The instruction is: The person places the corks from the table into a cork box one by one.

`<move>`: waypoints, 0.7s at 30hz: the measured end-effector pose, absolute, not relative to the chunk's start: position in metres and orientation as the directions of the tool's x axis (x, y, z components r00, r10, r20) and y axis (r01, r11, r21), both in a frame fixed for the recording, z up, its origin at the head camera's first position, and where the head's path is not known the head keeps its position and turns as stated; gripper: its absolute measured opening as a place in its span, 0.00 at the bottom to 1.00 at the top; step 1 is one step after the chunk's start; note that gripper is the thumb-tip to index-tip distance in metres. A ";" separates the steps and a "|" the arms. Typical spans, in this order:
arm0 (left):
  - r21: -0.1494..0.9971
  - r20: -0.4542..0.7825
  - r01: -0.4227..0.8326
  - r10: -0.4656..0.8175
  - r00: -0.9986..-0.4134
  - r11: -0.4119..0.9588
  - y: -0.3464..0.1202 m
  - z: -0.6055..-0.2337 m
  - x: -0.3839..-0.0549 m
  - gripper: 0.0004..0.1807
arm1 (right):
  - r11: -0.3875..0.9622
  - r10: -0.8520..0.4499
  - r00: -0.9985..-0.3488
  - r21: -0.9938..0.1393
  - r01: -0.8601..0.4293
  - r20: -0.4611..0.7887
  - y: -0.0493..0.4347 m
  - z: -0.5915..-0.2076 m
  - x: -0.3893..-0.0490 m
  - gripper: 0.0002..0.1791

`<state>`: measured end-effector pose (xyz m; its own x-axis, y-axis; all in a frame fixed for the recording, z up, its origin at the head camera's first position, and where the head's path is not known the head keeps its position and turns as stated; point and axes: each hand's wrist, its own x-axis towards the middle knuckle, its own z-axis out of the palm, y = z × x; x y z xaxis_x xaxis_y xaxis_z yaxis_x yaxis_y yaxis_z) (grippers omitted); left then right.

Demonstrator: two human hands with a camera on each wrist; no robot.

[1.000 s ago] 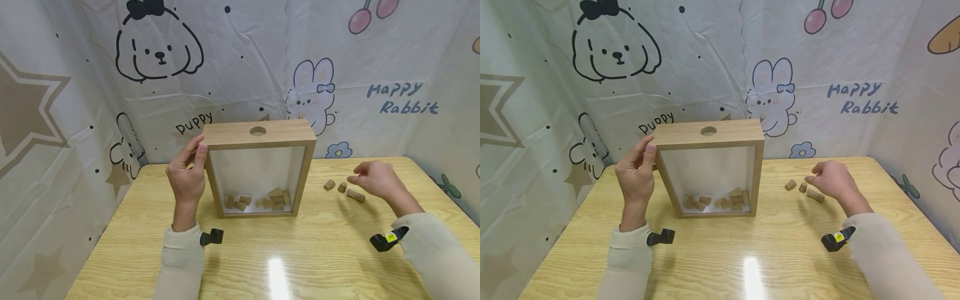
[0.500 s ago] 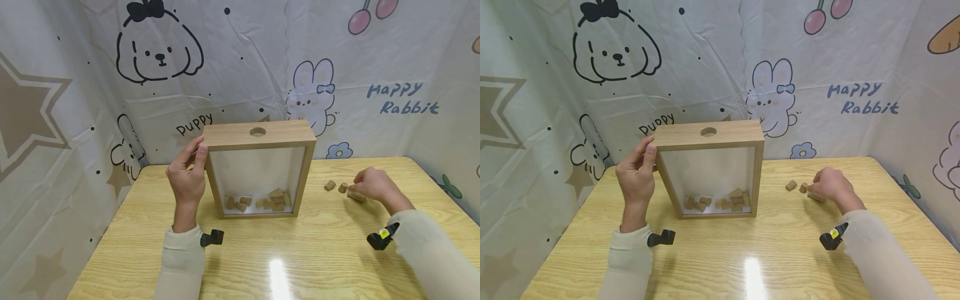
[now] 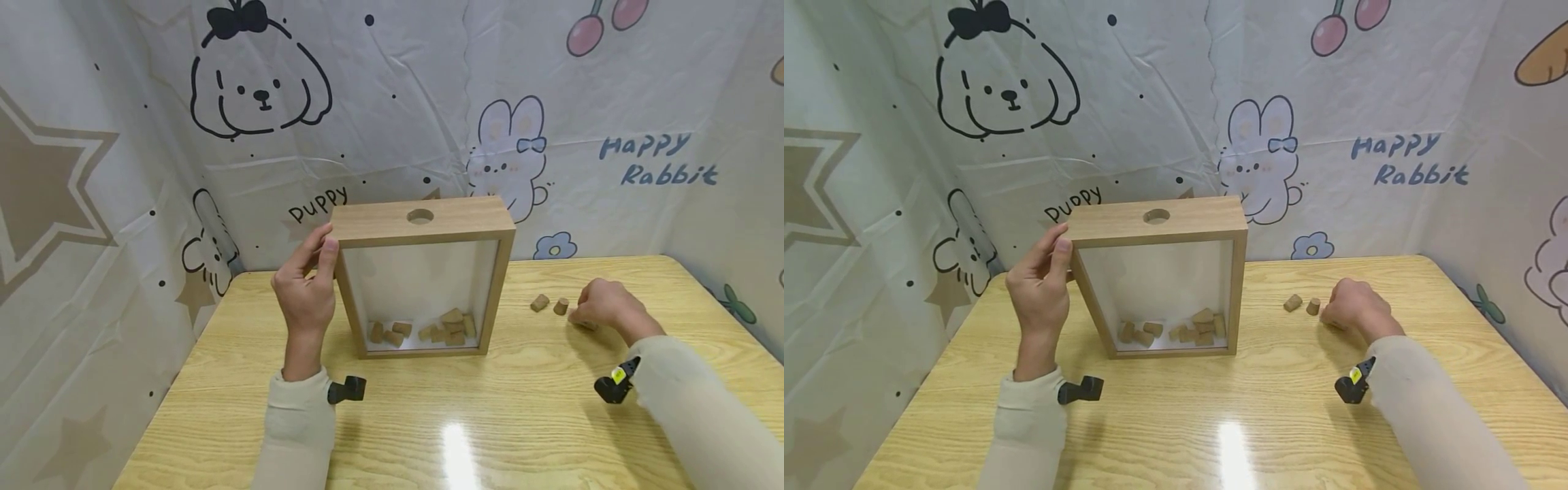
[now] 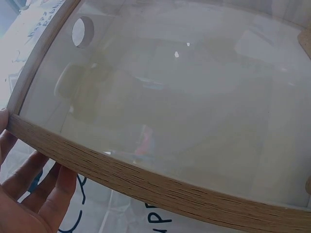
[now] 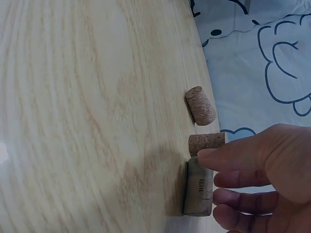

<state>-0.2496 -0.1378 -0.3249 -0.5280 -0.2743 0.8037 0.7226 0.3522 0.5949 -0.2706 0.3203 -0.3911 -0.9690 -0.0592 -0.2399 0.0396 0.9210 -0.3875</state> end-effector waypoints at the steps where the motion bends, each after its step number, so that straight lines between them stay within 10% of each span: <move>1: 0.596 0.803 0.721 -0.275 -0.529 0.353 -0.138 -0.325 -0.250 0.11 | 0.922 -0.057 -0.967 -0.385 0.044 -0.247 0.320 -0.392 -0.271 0.11; 21: 0.598 0.801 0.722 -0.275 -0.531 0.349 -0.138 -0.328 -0.251 0.11 | 0.949 -0.038 -0.950 -0.309 0.062 -0.309 0.316 -0.395 -0.276 0.06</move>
<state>-0.2511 -0.1383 -0.3275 -0.5314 -0.2750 0.8013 0.7215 0.3487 0.5981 -0.2758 0.3159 -0.3946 -0.9505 -0.0381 -0.3085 0.0622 0.9491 -0.3088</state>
